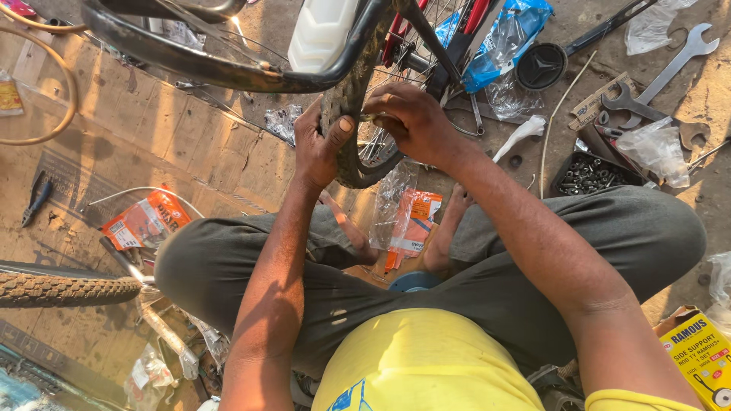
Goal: The person is repairing a bicycle while sitting on the floor. They use a wrench to tighten a bolt on the rear wheel and then use a green tool to adjust the tire.
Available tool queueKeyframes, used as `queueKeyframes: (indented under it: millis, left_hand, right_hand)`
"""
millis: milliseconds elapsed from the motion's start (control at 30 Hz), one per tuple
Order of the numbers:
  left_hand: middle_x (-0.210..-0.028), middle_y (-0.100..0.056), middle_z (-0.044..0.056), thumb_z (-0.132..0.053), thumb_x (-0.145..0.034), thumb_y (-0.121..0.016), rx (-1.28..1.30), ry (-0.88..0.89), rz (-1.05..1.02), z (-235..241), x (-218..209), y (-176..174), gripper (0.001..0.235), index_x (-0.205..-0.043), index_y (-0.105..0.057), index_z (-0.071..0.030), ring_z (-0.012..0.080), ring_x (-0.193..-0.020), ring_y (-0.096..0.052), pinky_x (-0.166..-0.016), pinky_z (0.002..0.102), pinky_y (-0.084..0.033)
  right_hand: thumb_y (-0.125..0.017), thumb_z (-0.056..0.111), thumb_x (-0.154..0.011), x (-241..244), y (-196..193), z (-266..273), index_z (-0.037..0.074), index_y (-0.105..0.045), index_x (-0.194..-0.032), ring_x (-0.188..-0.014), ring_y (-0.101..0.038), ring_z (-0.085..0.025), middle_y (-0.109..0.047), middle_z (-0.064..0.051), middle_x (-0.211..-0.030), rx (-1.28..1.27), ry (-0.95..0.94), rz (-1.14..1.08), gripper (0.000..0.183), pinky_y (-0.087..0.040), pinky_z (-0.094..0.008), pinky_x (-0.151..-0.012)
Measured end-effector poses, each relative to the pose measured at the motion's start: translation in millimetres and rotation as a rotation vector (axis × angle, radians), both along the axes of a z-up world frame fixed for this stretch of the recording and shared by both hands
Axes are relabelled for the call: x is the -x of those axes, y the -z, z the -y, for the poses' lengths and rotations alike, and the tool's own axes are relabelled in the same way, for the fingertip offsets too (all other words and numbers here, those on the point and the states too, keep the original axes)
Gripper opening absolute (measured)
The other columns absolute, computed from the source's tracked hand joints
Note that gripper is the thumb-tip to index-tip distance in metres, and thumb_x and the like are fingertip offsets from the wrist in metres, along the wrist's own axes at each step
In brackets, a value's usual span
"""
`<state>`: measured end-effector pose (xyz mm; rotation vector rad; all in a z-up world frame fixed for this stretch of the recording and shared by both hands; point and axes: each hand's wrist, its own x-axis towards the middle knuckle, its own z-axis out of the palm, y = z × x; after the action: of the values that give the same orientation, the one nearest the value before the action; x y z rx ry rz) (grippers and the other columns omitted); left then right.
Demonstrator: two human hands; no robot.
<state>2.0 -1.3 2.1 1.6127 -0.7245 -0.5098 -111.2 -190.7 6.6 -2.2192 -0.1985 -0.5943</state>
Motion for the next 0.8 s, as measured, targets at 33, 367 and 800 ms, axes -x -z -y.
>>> queueKeyframes:
  millis: [33,367,800]
  left_hand:
    - [-0.096,-0.069,0.006,-0.077,-0.089,-0.061,0.0,-0.005,0.017,0.5,-0.5,0.2,0.08,-0.117,-0.068,-0.002,0.0153,-0.092,-0.065,-0.083,0.034,-0.054]
    - [-0.106,-0.068,0.007,-0.071,-0.093,-0.067,0.09,0.01,-0.032,2.9,2.8,-8.7,0.077,-0.123,-0.065,0.0,0.0153,-0.1,-0.063,-0.09,0.034,-0.053]
    - [-0.106,-0.07,0.007,-0.066,-0.089,-0.072,0.095,0.04,-0.123,0.0,2.8,-10.1,0.075,-0.123,-0.065,0.001,0.0146,-0.099,-0.063,-0.088,0.033,-0.053]
  right_hand:
    - [-0.068,-0.005,-0.093,-3.0,3.3,-2.1,0.006,-0.065,-0.118,-0.103,-0.066,-0.036,-0.066,-0.013,-0.108,-0.067,-0.009,-0.048,0.027,-0.053,-0.046,-0.087]
    - [-0.065,-0.005,-0.092,4.1,-4.2,-21.2,0.004,-0.065,-0.12,-0.104,-0.069,-0.035,-0.068,-0.016,-0.111,-0.32,0.037,0.091,0.029,-0.056,-0.044,-0.086]
    - [-0.072,-0.002,-0.096,7.2,10.3,-18.6,0.004,-0.068,-0.12,-0.108,-0.072,-0.031,-0.071,-0.013,-0.117,-0.344,0.054,0.051,0.025,-0.057,-0.04,-0.092]
